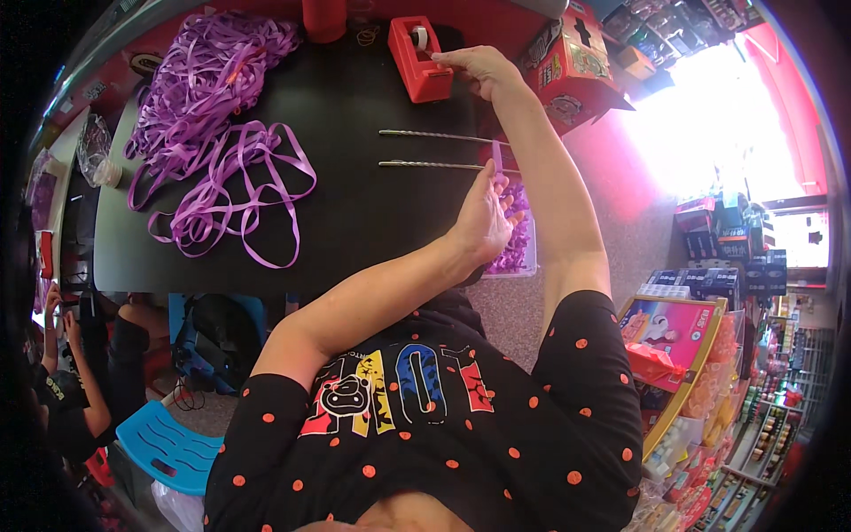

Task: Assembling and packaging purple ribbons into small containers using tape and scissors.

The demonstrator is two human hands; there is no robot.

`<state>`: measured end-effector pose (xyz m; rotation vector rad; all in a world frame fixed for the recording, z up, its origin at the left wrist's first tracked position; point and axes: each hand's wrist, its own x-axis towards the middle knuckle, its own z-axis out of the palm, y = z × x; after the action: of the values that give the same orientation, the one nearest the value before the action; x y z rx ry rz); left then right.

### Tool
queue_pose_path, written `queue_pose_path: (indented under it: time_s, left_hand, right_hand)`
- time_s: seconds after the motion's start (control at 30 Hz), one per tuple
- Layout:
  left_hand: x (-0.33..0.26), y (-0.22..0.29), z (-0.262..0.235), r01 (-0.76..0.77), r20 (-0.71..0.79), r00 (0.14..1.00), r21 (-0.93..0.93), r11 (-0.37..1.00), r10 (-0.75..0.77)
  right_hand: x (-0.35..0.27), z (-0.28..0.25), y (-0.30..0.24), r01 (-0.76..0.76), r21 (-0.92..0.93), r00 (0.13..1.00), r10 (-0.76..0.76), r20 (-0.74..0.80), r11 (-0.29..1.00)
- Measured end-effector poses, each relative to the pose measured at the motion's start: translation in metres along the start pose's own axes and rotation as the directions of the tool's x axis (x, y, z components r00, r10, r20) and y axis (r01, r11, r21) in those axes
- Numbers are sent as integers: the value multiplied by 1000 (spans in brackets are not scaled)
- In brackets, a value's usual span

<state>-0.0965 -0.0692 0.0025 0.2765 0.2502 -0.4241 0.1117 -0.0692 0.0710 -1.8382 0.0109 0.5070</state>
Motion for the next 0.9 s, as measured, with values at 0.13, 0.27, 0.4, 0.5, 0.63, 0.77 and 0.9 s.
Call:
queue_pose_path:
  time_s: [0.13, 0.27, 0.4, 0.5, 0.63, 0.77, 0.9]
  left_hand:
    - [-1, 1, 1, 9, -39, 999, -10, 1000, -9]
    - [-6, 4, 3, -4, 40, 999, 13, 1000, 3]
    - [-6, 4, 3, 3, 39, 999, 19, 1000, -4]
    - [-7, 5, 3, -4, 22, 1000, 7, 1000, 4]
    - [-6, 5, 3, -4, 32, 999, -6, 1000, 4]
    - [-4, 4, 2, 4, 45, 999, 3, 1000, -4]
    - [-6, 5, 4, -1, 0, 1000, -15, 1000, 1]
  right_hand:
    - [-4, 1, -3, -21, 20, 1000, 20, 19, 1000]
    - [-3, -3, -5, -31, 89, 998, 25, 64, 996]
    - [-6, -7, -12, -11, 92, 997, 5, 71, 996]
    - [-24, -7, -14, 53, 52, 997, -56, 51, 997]
    - [-43, -8, -4, 94, -32, 995, -92, 49, 995]
    - [-51, -5, 11, 99, -33, 995, -99, -22, 995]
    - [-50, -2, 21, 73, -40, 996, -75, -52, 997]
